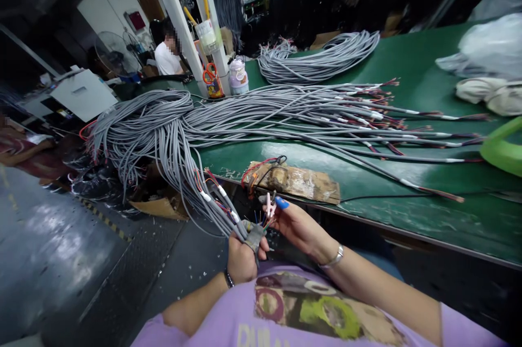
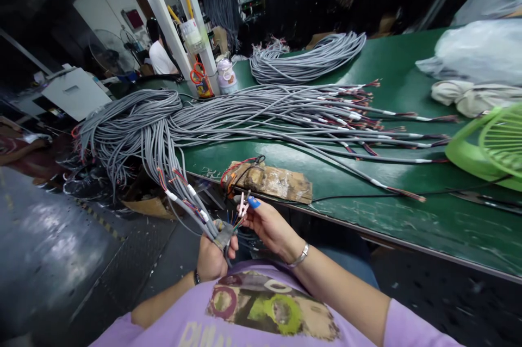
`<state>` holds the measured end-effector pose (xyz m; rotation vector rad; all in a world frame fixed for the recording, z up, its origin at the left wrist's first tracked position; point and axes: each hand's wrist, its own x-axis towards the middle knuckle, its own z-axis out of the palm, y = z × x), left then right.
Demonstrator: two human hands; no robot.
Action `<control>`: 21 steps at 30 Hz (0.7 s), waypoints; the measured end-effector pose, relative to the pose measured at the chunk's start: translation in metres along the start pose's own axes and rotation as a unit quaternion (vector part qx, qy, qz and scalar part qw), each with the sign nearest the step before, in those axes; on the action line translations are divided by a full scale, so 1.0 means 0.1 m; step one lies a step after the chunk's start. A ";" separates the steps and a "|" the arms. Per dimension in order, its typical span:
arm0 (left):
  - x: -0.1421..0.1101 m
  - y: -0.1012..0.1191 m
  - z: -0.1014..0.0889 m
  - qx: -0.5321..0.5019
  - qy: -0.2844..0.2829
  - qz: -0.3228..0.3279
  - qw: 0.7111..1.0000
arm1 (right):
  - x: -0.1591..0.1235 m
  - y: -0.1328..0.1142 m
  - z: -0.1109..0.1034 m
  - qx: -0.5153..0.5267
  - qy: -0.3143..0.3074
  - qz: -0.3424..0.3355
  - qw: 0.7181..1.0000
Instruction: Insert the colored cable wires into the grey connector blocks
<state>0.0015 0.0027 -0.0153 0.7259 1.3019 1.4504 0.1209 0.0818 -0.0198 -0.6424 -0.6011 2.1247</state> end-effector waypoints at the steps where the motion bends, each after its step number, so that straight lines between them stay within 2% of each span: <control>1: 0.01 0.01 0.02 -0.004 0.003 -0.001 1.000 | 0.01 0.01 0.00 0.000 0.002 -0.003 1.000; 5: 0.01 0.02 0.05 -0.012 0.004 -0.004 1.000 | 0.05 0.03 -0.03 0.011 0.009 0.001 1.000; 12: 0.00 0.00 0.00 -0.009 -0.015 0.006 1.000 | 0.11 0.03 -0.03 0.077 -0.004 0.055 0.995; 21: 0.05 0.03 0.07 0.000 -0.006 -0.032 0.999 | 0.14 0.05 0.00 0.089 0.065 0.018 0.994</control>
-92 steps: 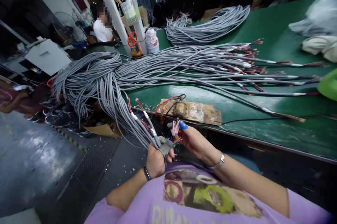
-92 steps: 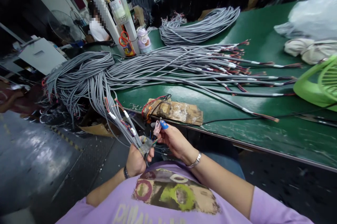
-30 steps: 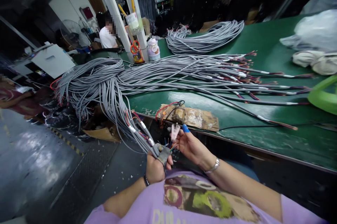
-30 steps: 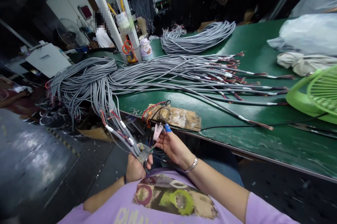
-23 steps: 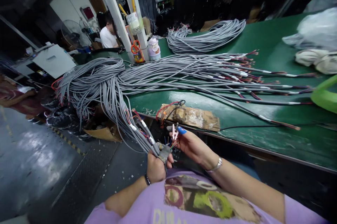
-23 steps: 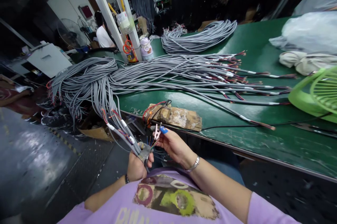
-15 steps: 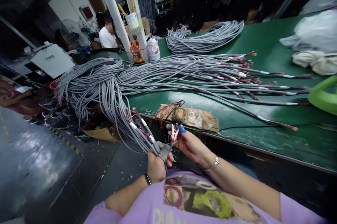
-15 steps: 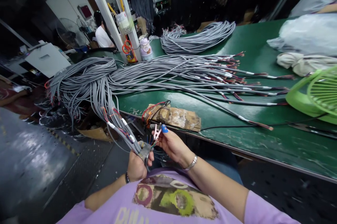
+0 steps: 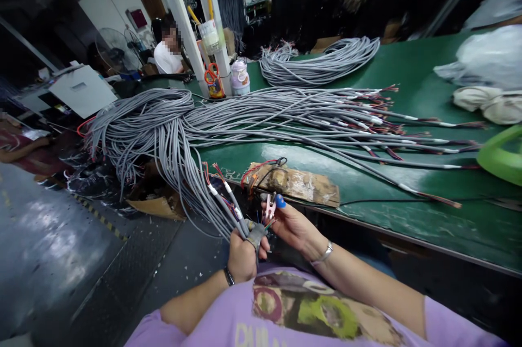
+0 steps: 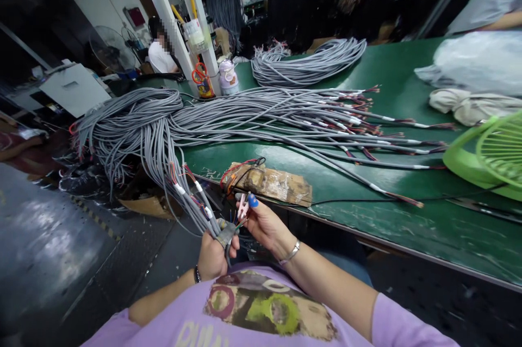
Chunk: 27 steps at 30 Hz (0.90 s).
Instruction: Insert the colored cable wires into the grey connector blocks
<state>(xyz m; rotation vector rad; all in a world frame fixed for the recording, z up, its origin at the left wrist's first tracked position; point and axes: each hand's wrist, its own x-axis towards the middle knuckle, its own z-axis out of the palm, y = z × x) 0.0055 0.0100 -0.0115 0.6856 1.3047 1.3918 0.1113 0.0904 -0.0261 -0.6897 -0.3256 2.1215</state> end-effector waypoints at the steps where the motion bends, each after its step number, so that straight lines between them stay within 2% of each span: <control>1: 0.01 0.00 0.00 0.001 0.000 -0.004 1.000 | 0.00 0.01 0.00 0.001 0.002 -0.004 1.000; 6: 0.02 0.00 0.00 0.001 0.005 -0.006 1.000 | 0.00 0.04 -0.02 0.003 -0.010 -0.006 1.000; 14: -0.06 -0.04 -0.08 0.006 0.007 0.022 1.000 | -0.11 0.01 -0.05 -0.011 -0.078 0.019 0.997; 18: -0.08 -0.10 -0.15 0.035 0.017 0.028 0.999 | -0.21 0.00 -0.15 -0.090 -0.122 0.070 0.986; 20: -0.08 -0.12 -0.16 0.056 0.014 0.031 0.998 | -0.28 0.01 -0.17 -0.155 -0.141 0.070 0.975; 24: -0.08 -0.06 -0.15 0.102 -0.035 0.026 0.994 | -0.38 0.01 -0.12 -0.272 -0.140 0.002 0.952; 27: -0.08 0.05 -0.12 0.129 -0.109 -0.030 0.985 | -0.42 -0.02 -0.06 -0.325 -0.146 -0.026 0.934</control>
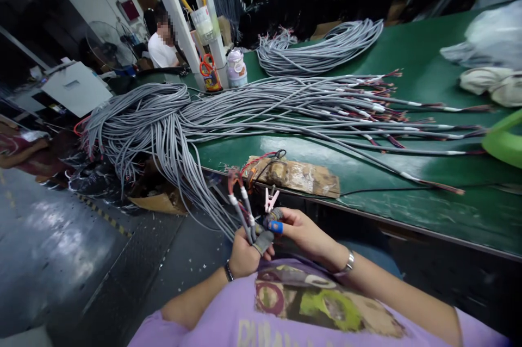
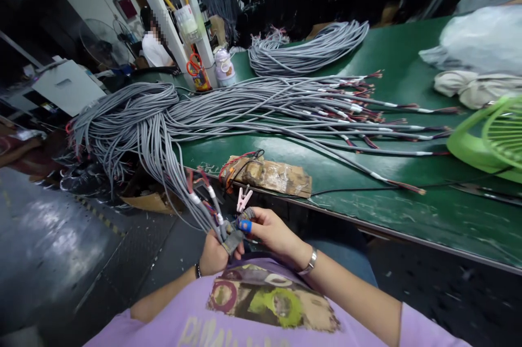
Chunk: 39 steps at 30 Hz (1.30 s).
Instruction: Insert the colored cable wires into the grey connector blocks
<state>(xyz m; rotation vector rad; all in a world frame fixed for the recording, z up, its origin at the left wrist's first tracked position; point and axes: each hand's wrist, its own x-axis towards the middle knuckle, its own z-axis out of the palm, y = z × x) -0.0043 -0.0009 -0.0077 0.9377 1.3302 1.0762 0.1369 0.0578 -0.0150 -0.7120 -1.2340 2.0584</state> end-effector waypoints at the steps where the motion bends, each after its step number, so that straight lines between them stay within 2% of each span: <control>1: 0.00 0.04 0.00 0.006 -0.028 -0.018 0.999 | -0.01 -0.02 0.00 -0.012 -0.012 0.002 1.000; 4: 0.00 0.10 0.00 0.013 -0.079 -0.043 0.996 | -0.02 -0.05 0.00 -0.018 -0.055 0.015 0.998; 7: 0.00 0.08 -0.01 0.005 -0.074 -0.029 0.997 | -0.04 -0.08 0.02 -0.009 -0.076 0.014 0.997; 11: 0.01 -0.03 -0.02 -0.037 -0.029 -0.001 0.999 | -0.04 -0.08 0.05 0.018 -0.061 -0.007 0.998; 17: 0.04 -0.09 0.01 -0.113 0.074 -0.004 0.991 | -0.03 -0.04 0.00 -0.002 0.032 0.021 0.999; 22: 0.04 -0.08 0.00 -0.126 0.112 0.010 0.986 | -0.06 -0.09 0.02 0.000 -0.010 0.056 0.998; 25: 0.05 -0.07 0.00 -0.134 0.118 0.012 0.984 | -0.08 -0.09 0.00 0.002 -0.006 0.065 0.998; 29: 0.06 -0.07 0.01 -0.126 0.119 0.003 0.985 | -0.10 -0.05 -0.05 0.008 0.019 0.091 0.996; 33: 0.07 -0.11 0.01 -0.107 0.106 -0.004 0.989 | -0.07 -0.01 0.00 -0.011 0.047 0.093 0.994; 36: 0.07 -0.12 -0.01 -0.073 0.069 0.000 0.995 | -0.04 0.00 0.05 -0.035 0.060 0.087 0.994; 39: 0.07 -0.09 -0.02 -0.034 0.018 -0.014 0.999 | -0.02 0.01 0.07 -0.026 0.029 0.080 0.996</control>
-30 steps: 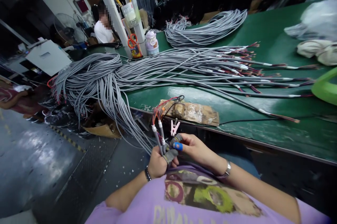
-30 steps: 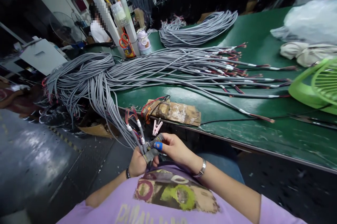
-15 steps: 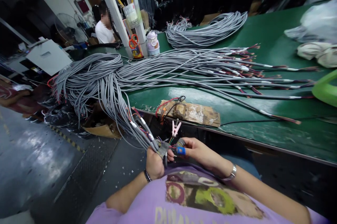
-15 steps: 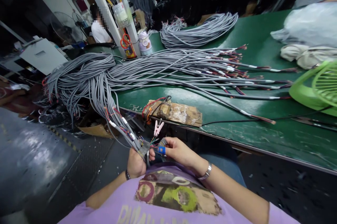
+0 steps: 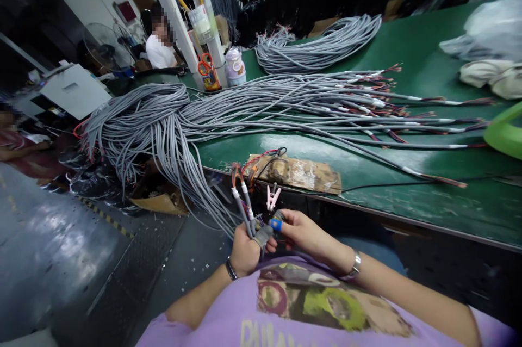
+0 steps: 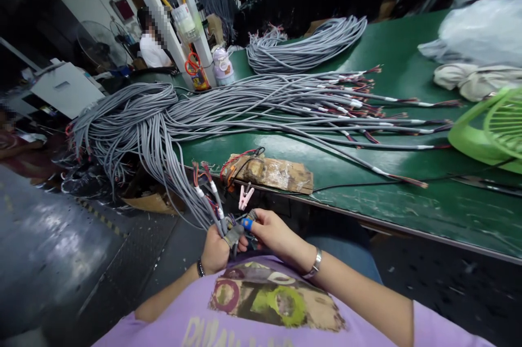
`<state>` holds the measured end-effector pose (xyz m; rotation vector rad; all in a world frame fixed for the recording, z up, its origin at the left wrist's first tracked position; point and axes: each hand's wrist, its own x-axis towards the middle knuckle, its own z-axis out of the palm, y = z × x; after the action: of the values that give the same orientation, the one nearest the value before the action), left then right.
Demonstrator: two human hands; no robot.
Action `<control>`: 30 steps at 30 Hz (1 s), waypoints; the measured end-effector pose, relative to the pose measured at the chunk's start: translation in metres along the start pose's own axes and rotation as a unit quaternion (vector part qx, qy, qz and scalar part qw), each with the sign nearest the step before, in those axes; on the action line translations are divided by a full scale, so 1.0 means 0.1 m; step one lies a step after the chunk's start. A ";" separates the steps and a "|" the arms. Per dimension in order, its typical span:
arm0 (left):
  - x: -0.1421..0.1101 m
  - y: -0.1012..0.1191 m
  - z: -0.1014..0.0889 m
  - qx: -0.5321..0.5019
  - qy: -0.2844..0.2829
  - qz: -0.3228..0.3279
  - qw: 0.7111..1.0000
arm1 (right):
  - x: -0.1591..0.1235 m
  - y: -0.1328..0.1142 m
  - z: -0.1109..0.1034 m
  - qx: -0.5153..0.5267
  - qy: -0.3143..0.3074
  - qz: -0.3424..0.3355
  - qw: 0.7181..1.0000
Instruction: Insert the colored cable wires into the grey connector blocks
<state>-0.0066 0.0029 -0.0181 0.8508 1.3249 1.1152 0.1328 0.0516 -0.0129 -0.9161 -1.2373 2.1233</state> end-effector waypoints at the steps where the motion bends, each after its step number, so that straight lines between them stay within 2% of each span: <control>1: 0.00 0.02 0.00 0.010 -0.020 -0.013 1.000 | 0.00 0.00 0.00 0.001 -0.008 -0.006 1.000; 4: 0.00 0.07 -0.01 0.030 -0.079 -0.049 0.995 | 0.00 0.01 0.00 -0.010 -0.016 -0.041 0.999; 7: 0.00 0.08 -0.01 0.022 -0.092 -0.053 0.994 | 0.03 0.02 -0.02 -0.027 -0.003 -0.080 0.996; 9: -0.01 0.06 -0.01 -0.001 -0.062 -0.036 0.997 | 0.07 0.03 -0.05 -0.026 0.036 -0.086 0.995; 13: -0.01 -0.03 -0.01 -0.067 0.022 0.009 0.997 | 0.12 0.03 -0.17 0.048 0.170 -0.065 0.982; 15: -0.01 -0.06 -0.02 -0.086 0.038 0.018 0.995 | 0.10 0.02 -0.20 0.081 0.193 -0.040 0.977; 19: 0.00 -0.10 -0.03 -0.084 0.039 0.015 0.996 | -0.01 -0.03 -0.09 0.061 0.089 0.037 0.993; 21: 0.01 -0.11 -0.03 -0.070 0.030 0.015 0.997 | -0.03 -0.07 -0.01 0.016 0.050 0.036 0.998; 25: 0.02 -0.10 -0.01 -0.035 0.020 0.008 0.999 | -0.02 -0.13 0.06 -0.050 0.030 0.021 0.998; 30: 0.03 -0.06 -0.02 -0.007 0.006 -0.022 1.000 | 0.01 -0.08 0.04 -0.064 0.017 0.017 0.998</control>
<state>-0.0077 0.0035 -0.0249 0.8012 1.3390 1.0951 0.1304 0.0539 -0.0044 -1.0300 -1.3630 2.0645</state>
